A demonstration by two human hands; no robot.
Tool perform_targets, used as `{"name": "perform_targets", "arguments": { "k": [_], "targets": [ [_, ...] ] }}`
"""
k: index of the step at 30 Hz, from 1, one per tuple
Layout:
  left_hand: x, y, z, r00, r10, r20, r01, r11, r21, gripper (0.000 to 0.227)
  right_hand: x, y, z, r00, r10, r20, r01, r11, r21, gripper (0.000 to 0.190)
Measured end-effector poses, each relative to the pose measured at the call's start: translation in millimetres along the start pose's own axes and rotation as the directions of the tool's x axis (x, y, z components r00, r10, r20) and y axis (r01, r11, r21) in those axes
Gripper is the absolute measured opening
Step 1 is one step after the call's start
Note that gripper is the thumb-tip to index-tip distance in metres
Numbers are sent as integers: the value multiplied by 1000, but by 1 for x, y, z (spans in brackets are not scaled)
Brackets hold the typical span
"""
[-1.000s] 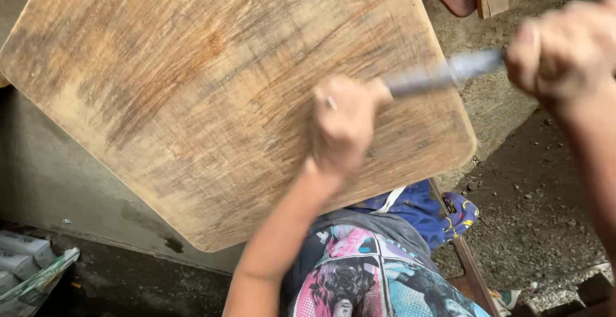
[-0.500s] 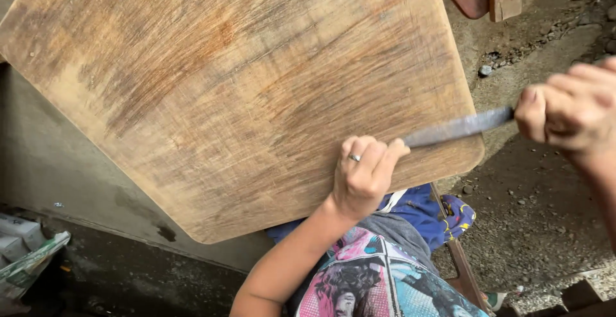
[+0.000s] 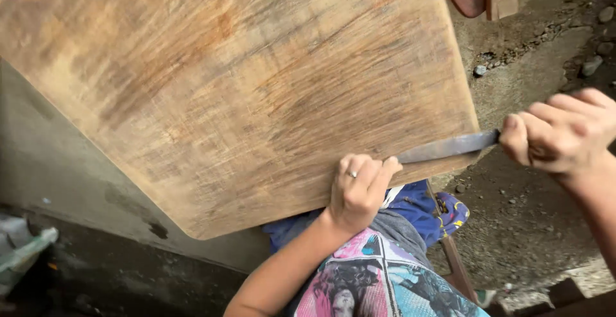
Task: The person scrapes the surface of a rectangular wooden board using a metal tool. They work across the board's surface and along the edges, occasionally repositioning the board to access different areas.
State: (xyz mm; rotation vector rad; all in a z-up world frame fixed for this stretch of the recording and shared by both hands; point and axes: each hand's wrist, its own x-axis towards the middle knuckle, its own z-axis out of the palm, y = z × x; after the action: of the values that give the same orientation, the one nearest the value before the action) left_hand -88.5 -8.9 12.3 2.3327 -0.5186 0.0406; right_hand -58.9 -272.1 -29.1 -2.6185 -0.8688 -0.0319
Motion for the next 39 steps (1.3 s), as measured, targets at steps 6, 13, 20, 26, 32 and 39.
{"name": "perform_targets", "arguments": {
  "k": [6, 13, 20, 26, 32, 39],
  "targets": [
    [76, -56, -4, 975, 7, -220, 44, 974, 224, 22, 44, 57, 54, 984, 175, -25, -177, 981, -79, 55],
    [70, -53, -7, 963, -1, -271, 57, 979, 198, 20, 52, 45, 32, 983, 186, -5, -184, 970, -161, 68],
    [11, -9, 8, 998, -3, -63, 6, 999, 44, 10, -13, 10, 10, 994, 101, 41, -103, 993, 59, 43],
    [94, -77, 12, 964, 58, -261, 1, 976, 219, 18, 34, 64, 53, 963, 268, -4, -266, 953, -149, 40],
    [73, -40, -4, 973, 142, -183, -105, 974, 200, 16, 20, 45, 33, 964, 241, -115, -264, 926, -271, 55],
    [10, -2, 18, 997, 81, -11, -81, 997, 14, 5, -30, 10, 7, 991, 133, -9, -133, 991, -13, 43]
  ]
}}
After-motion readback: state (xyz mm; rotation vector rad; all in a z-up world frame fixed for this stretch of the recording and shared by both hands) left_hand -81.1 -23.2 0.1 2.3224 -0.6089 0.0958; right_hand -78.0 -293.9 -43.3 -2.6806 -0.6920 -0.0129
